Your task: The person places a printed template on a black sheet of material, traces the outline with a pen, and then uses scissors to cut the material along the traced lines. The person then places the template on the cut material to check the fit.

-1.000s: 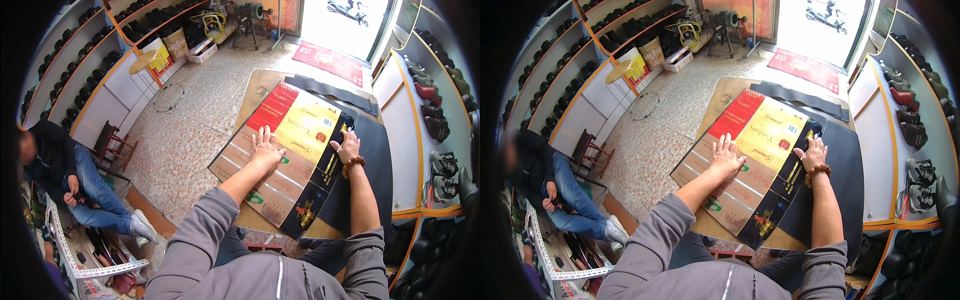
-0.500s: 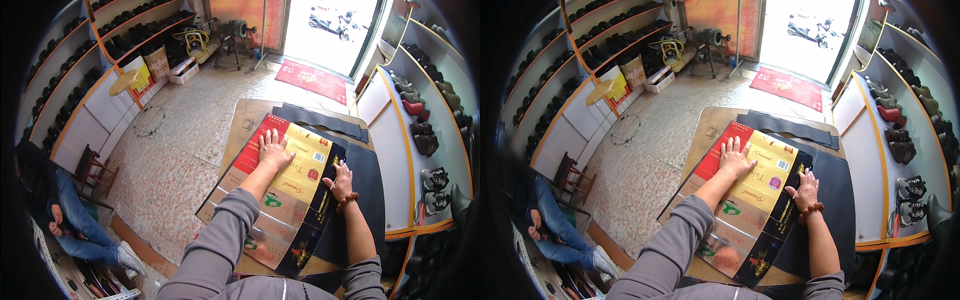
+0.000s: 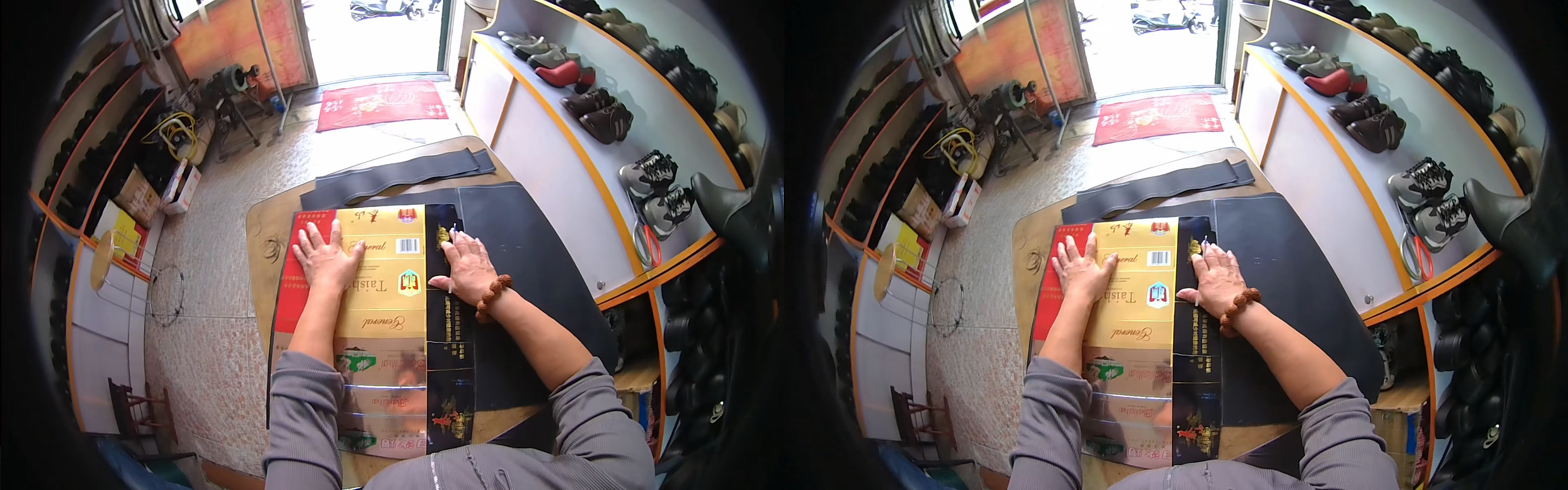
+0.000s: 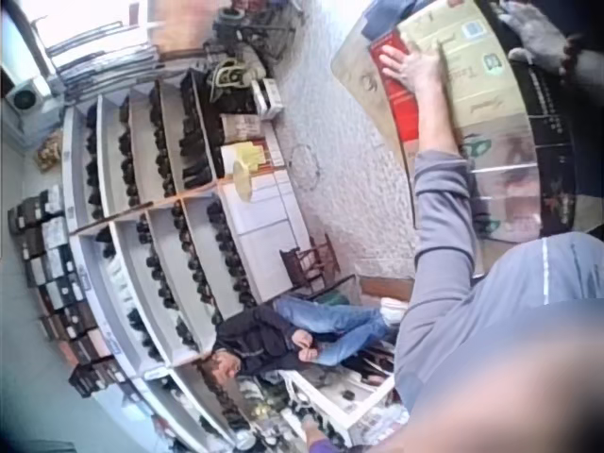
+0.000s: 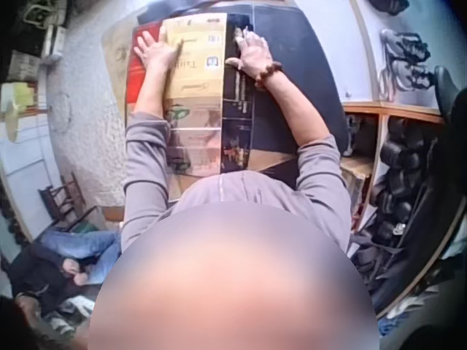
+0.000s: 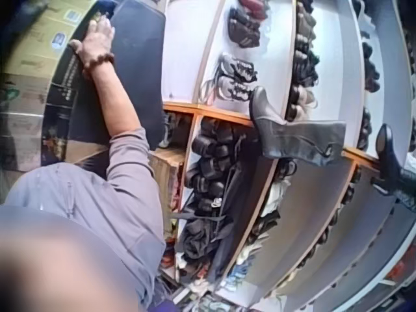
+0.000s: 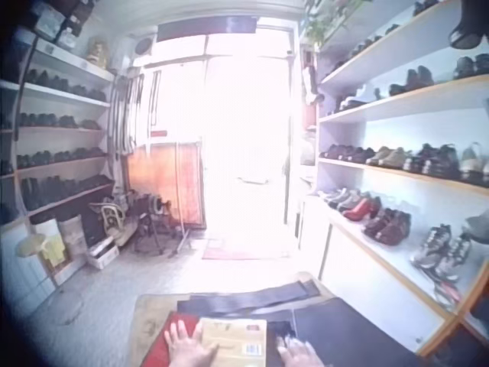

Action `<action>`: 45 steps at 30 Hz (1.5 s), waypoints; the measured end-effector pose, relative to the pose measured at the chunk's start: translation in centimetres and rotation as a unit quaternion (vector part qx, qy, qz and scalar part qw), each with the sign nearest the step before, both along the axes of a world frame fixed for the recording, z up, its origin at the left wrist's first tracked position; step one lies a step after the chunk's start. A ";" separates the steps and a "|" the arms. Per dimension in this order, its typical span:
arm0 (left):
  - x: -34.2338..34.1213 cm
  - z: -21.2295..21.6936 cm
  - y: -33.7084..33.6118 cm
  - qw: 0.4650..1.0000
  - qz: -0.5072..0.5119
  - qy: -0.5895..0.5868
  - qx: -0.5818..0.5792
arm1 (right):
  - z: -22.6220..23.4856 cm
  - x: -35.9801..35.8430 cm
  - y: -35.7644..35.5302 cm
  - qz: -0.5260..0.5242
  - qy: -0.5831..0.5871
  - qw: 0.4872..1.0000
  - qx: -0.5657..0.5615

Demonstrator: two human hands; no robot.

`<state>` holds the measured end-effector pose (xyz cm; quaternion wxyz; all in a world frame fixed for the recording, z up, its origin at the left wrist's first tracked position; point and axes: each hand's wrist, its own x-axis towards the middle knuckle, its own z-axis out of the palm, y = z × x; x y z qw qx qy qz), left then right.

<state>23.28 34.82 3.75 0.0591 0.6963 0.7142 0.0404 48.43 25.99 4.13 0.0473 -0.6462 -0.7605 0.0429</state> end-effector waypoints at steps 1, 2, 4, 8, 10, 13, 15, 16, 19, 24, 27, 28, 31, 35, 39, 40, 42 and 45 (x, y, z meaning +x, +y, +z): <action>0.0 0.0 0.0 1.000 0.000 0.000 0.001 | 0.2 0.1 0.1 0.002 -0.003 1.000 -0.009; 0.1 0.0 0.0 1.000 0.003 0.007 -0.004 | 0.3 0.1 0.1 0.007 -0.009 1.000 -0.004; 0.2 0.0 0.0 1.000 0.002 0.003 -0.003 | 0.5 0.1 0.2 0.007 0.003 1.000 0.009; 0.3 -0.1 0.0 1.000 0.006 0.005 0.000 | 0.4 0.2 0.0 0.004 0.000 1.000 0.019; 0.3 -0.2 0.0 1.000 0.006 0.015 0.003 | 0.5 0.4 0.1 0.006 0.011 1.000 0.016; 0.3 -0.3 0.0 1.000 0.003 0.020 0.006 | 0.9 0.9 0.7 0.016 0.024 1.000 -0.005; 0.2 -0.4 0.0 1.000 0.001 0.015 0.014 | 1.2 1.3 1.4 0.017 0.020 0.999 -0.030; 0.2 -0.5 0.0 1.000 0.000 0.021 0.018 | 1.3 1.4 1.8 0.018 0.033 0.999 -0.035; 0.2 -0.6 0.0 1.000 0.000 0.014 0.018 | 1.1 1.1 2.8 0.012 0.047 0.996 -0.070; 0.0 -0.9 0.3 1.000 -0.018 0.007 0.011 | -0.1 1.2 2.9 0.022 0.042 0.997 -0.053; 0.2 -1.3 0.3 0.997 -0.066 -0.012 0.025 | -0.5 1.3 2.9 0.021 0.057 0.997 -0.050; 0.4 -1.3 0.5 0.997 -0.079 -0.007 0.022 | -0.5 1.3 2.9 0.021 0.061 0.997 -0.049; 2.6 -1.7 1.3 0.973 -0.201 -0.039 0.106 | -0.4 1.3 2.9 0.021 0.062 0.996 -0.056; 7.7 -1.8 3.9 0.929 -0.297 -0.134 0.177 | -0.3 1.3 2.8 0.022 0.067 0.997 -0.042; 12.3 -1.8 6.1 0.917 -0.264 -0.187 0.234 | -0.4 1.3 2.8 0.025 0.073 0.997 -0.029; 12.9 -1.8 6.5 0.924 -0.255 -0.183 0.218 | -0.5 1.4 2.8 0.026 0.074 0.997 -0.029; 13.6 -1.9 7.0 0.940 -0.236 -0.167 0.183 | -0.6 1.4 2.8 0.027 0.079 0.996 -0.021; 13.9 -2.0 7.3 0.932 -0.243 -0.169 0.210 | -0.8 1.4 2.8 0.027 0.090 0.995 -0.017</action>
